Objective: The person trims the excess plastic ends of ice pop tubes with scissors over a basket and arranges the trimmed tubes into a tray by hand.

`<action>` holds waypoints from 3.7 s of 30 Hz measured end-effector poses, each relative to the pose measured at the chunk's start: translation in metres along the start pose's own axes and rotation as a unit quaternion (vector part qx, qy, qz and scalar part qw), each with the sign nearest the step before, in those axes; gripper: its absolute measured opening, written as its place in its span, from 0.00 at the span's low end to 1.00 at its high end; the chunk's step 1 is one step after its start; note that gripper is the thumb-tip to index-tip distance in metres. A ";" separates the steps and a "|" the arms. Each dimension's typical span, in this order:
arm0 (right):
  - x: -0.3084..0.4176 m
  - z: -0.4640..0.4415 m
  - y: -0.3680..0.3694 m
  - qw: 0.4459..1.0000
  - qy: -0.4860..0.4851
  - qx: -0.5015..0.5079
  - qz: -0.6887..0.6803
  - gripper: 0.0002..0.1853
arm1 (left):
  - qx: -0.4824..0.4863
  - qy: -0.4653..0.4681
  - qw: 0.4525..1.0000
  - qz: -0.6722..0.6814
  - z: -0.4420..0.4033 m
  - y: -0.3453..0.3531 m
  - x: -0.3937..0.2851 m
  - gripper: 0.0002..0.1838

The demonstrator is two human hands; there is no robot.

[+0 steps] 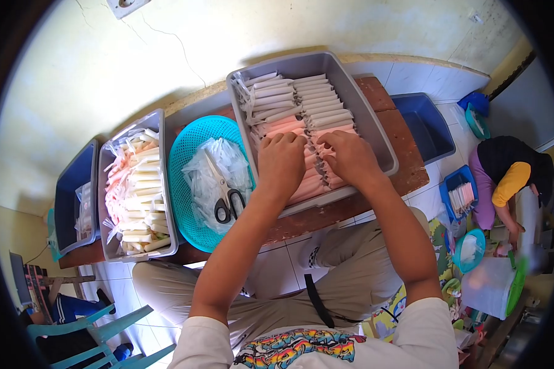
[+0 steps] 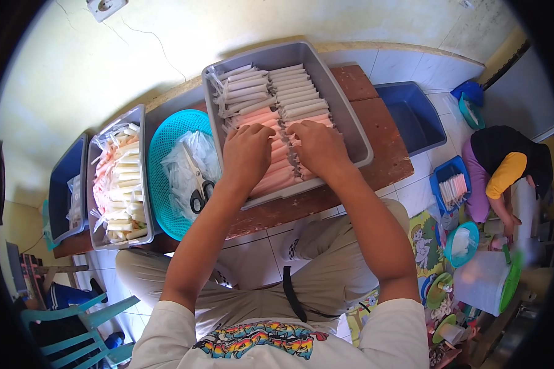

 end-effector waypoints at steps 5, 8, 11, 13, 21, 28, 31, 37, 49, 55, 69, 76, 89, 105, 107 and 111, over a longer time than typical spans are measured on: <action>0.004 -0.005 0.019 0.996 -0.087 -0.003 0.000 0.16 | 0.062 0.006 0.995 -0.073 0.016 -0.004 0.001 0.11; 0.006 -0.007 0.025 0.996 -0.073 0.040 0.010 0.16 | 0.108 -0.006 0.990 -0.092 0.023 0.000 0.002 0.09; 0.006 -0.006 0.028 0.996 -0.056 0.065 0.012 0.16 | 0.124 -0.017 0.982 -0.142 0.027 0.004 0.002 0.07; 0.003 -0.006 0.032 0.995 -0.063 0.075 0.017 0.15 | 0.154 -0.019 0.972 -0.177 0.027 0.007 0.001 0.06; 0.004 -0.007 0.036 0.995 -0.062 0.080 0.022 0.13 | 0.188 -0.013 0.961 -0.200 0.027 0.008 -0.003 0.07; -0.002 -0.007 0.041 0.993 -0.062 0.096 0.017 0.10 | 0.187 0.001 0.963 -0.195 0.028 0.010 -0.003 0.06; -0.001 -0.007 0.040 0.992 -0.059 0.108 0.019 0.09 | 0.177 -0.006 0.967 -0.183 0.029 0.012 -0.001 0.06; 0.001 -0.005 0.034 0.994 -0.056 0.088 -0.009 0.08 | 0.180 -0.016 0.969 -0.168 0.029 0.012 0.000 0.08; -0.006 -0.006 0.027 0.995 -0.048 0.068 -0.063 0.13 | 0.065 -0.036 0.995 -0.061 0.027 -0.004 0.001 0.10; 0.003 -0.007 0.024 0.990 -0.080 0.063 -0.095 0.12 | -0.071 -0.038 0.994 0.075 0.029 -0.025 0.003 0.11; 0.037 -0.003 0.006 0.965 -0.094 0.051 -0.239 0.13 | -0.139 -0.174 0.874 0.431 0.035 -0.029 0.035 0.14; 0.065 0.000 0.002 0.953 -0.127 0.026 -0.273 0.19 | -0.126 -0.172 0.794 0.569 0.038 -0.024 0.047 0.14; 0.137 -0.020 0.010 0.935 -0.164 0.032 -0.312 0.14 | -0.184 -0.150 0.825 0.513 0.070 -0.091 0.084 0.14; 0.174 -0.051 0.050 0.899 -0.100 0.080 -0.419 0.17 | -0.133 -0.114 0.947 0.270 0.125 -0.149 0.114 0.17; 0.171 -0.055 0.056 0.894 -0.074 0.109 -0.428 0.17 | -0.130 -0.110 0.951 0.257 0.127 -0.152 0.119 0.18; 0.173 -0.061 0.056 0.884 -0.036 0.121 -0.450 0.15 | -0.125 -0.113 0.955 0.244 0.128 -0.159 0.124 0.18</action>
Point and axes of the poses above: each hand's wrist, its own z-axis away from the middle knuckle, its own y-axis out of the palm, x = y × z, the point moved 7 cm from there along -z, towards the middle knuckle, and after that the axes turned 3 degrees about y, right-handed, at the moved point
